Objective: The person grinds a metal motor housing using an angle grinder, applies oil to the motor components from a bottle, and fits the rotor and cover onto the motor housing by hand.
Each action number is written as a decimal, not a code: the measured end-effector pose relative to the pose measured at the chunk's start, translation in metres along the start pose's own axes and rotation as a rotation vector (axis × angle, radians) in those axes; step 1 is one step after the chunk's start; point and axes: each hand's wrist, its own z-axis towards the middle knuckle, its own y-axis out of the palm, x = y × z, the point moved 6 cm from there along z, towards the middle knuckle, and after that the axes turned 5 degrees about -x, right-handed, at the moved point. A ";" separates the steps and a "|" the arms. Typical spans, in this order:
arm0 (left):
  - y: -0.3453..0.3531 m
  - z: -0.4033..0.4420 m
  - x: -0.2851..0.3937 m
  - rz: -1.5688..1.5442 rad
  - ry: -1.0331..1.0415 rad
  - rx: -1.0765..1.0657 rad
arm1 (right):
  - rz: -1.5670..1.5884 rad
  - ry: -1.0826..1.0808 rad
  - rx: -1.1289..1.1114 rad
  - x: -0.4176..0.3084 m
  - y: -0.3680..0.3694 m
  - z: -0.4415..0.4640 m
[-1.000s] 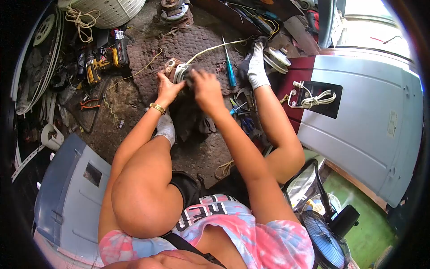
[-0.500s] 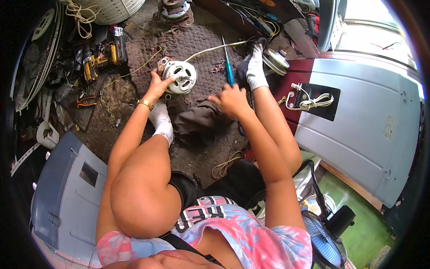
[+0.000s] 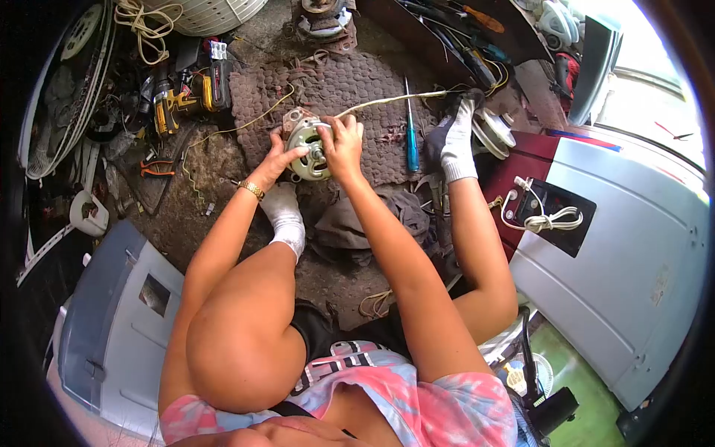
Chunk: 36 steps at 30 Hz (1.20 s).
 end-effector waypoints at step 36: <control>-0.023 0.023 -0.030 0.246 0.072 0.269 | 0.069 -0.010 0.285 0.010 0.001 -0.001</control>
